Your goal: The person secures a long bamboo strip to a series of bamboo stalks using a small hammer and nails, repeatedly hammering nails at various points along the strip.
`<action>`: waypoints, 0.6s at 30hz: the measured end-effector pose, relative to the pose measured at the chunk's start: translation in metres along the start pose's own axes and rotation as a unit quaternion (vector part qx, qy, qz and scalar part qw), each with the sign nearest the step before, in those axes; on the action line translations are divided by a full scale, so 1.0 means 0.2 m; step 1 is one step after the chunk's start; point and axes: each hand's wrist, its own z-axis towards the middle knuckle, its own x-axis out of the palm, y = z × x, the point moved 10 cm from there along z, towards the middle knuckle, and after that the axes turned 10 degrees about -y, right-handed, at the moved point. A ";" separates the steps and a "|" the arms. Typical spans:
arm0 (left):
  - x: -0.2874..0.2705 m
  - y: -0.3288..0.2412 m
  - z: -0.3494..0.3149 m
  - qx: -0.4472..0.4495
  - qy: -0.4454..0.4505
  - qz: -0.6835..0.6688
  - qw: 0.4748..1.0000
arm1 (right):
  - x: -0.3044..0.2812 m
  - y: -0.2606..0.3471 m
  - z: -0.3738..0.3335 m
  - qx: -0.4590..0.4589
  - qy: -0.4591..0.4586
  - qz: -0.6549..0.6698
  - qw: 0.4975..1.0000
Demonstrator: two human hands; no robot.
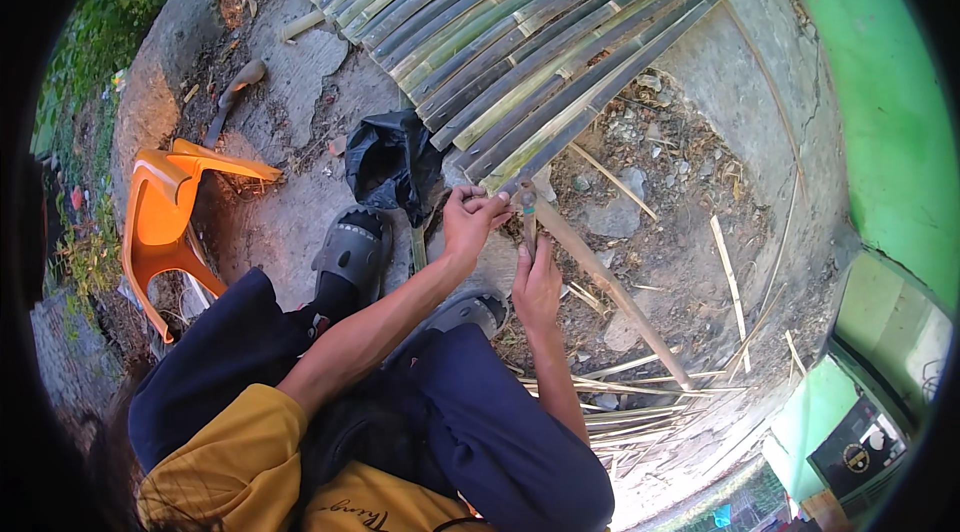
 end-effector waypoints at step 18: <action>-0.02 -0.01 0.01 0.050 -0.007 0.058 0.997 | -0.06 0.13 0.03 0.059 0.037 -0.062 0.996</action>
